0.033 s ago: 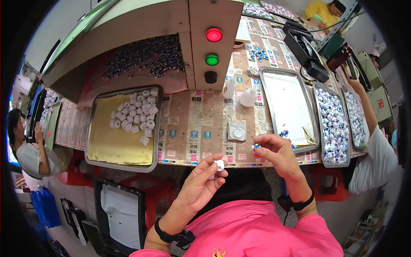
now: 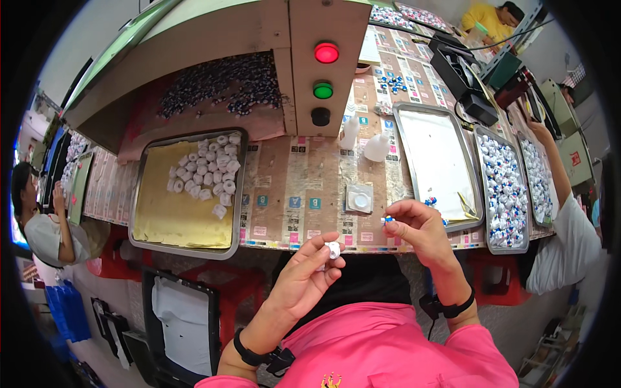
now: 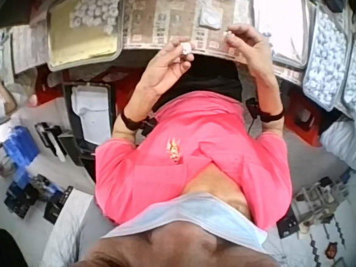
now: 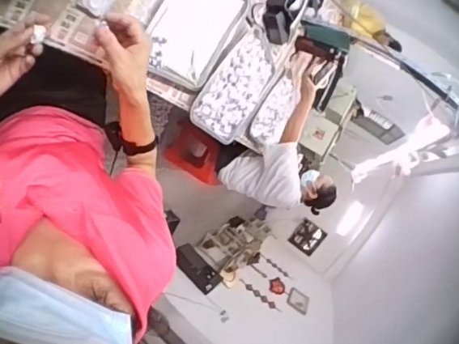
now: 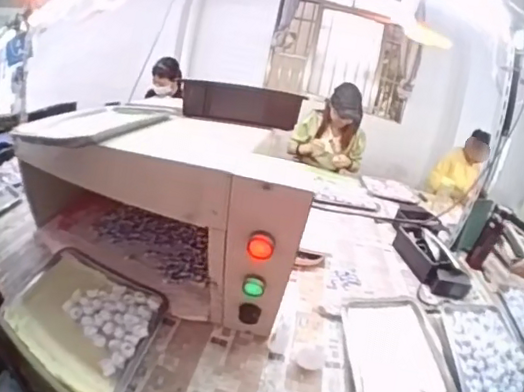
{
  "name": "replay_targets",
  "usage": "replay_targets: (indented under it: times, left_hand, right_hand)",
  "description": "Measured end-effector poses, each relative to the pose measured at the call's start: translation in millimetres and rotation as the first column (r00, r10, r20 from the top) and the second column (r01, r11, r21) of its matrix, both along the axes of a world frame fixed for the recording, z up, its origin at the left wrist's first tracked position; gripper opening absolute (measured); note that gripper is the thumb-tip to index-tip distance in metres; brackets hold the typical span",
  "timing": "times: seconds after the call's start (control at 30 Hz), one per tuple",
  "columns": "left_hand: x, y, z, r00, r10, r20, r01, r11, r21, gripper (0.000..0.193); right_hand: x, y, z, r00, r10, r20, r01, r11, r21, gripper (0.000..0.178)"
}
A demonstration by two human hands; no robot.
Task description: Assemble small plastic components by pressing blue pieces into white housings.
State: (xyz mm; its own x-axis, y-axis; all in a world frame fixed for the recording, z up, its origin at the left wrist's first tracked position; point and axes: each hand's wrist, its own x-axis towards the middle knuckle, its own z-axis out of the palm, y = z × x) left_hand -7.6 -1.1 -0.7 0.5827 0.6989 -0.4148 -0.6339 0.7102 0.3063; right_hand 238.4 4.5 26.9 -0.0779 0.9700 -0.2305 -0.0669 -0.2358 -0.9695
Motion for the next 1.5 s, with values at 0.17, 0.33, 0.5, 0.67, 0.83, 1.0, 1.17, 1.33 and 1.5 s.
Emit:
replay_targets:
  times: [0.17,0.33,0.5,0.67,0.83,1.0,1.17,1.33,1.5]
  left_hand:
    - [-1.8,0.0,0.0,1.0,-0.026,0.007,0.026,0.999,0.02,0.032]
    - [-3.4,-1.3,-1.9,1.0,-0.018,0.009,0.018,1.0,0.015,0.031]
    - [-3.9,-3.0,-5.2,1.0,0.007,-0.006,-0.007,1.0,0.028,0.031]
    - [-6.1,0.5,-4.4,1.0,0.024,0.012,-0.025,0.999,0.028,0.032]
    - [0.7,2.7,-3.3,1.0,0.025,-0.004,-0.025,0.999,0.038,0.034]
    - [5.9,4.1,-1.5,1.0,0.021,-0.019,-0.021,0.999,0.041,0.033]
    - [11.4,3.2,-4.4,1.0,0.01,-0.026,-0.01,1.0,0.023,0.031]
    - [15.6,2.4,-2.5,1.0,-0.003,-0.017,0.004,0.999,0.033,0.03]
    - [15.2,1.6,-2.8,0.999,-0.003,-0.038,0.005,0.999,0.049,0.029]
  right_hand:
    - [-10.7,12.5,-3.5,0.967,-0.098,0.234,0.039,0.969,0.243,0.019]
    - [-29.8,27.6,6.5,0.792,-0.202,0.576,-0.072,0.906,0.417,0.012]
    - [-29.0,42.3,-10.6,0.685,-0.208,0.698,-0.208,0.862,0.462,0.012]
    - [-26.9,44.4,-12.9,0.677,-0.173,0.716,-0.212,0.885,0.415,0.012]
    - [-30.2,41.5,-11.5,0.724,-0.203,0.659,-0.163,0.878,0.45,0.012]
    - [-33.6,21.2,9.8,0.86,-0.11,0.499,-0.107,0.916,0.387,0.012]
    - [-38.7,-0.1,7.9,0.979,0.035,0.201,-0.095,0.95,0.296,0.015]
    - [-41.4,-6.6,4.9,0.995,0.03,0.096,-0.051,0.973,0.223,0.016]
    - [-38.6,-8.5,3.7,0.99,0.046,0.135,-0.072,0.978,0.194,0.014]
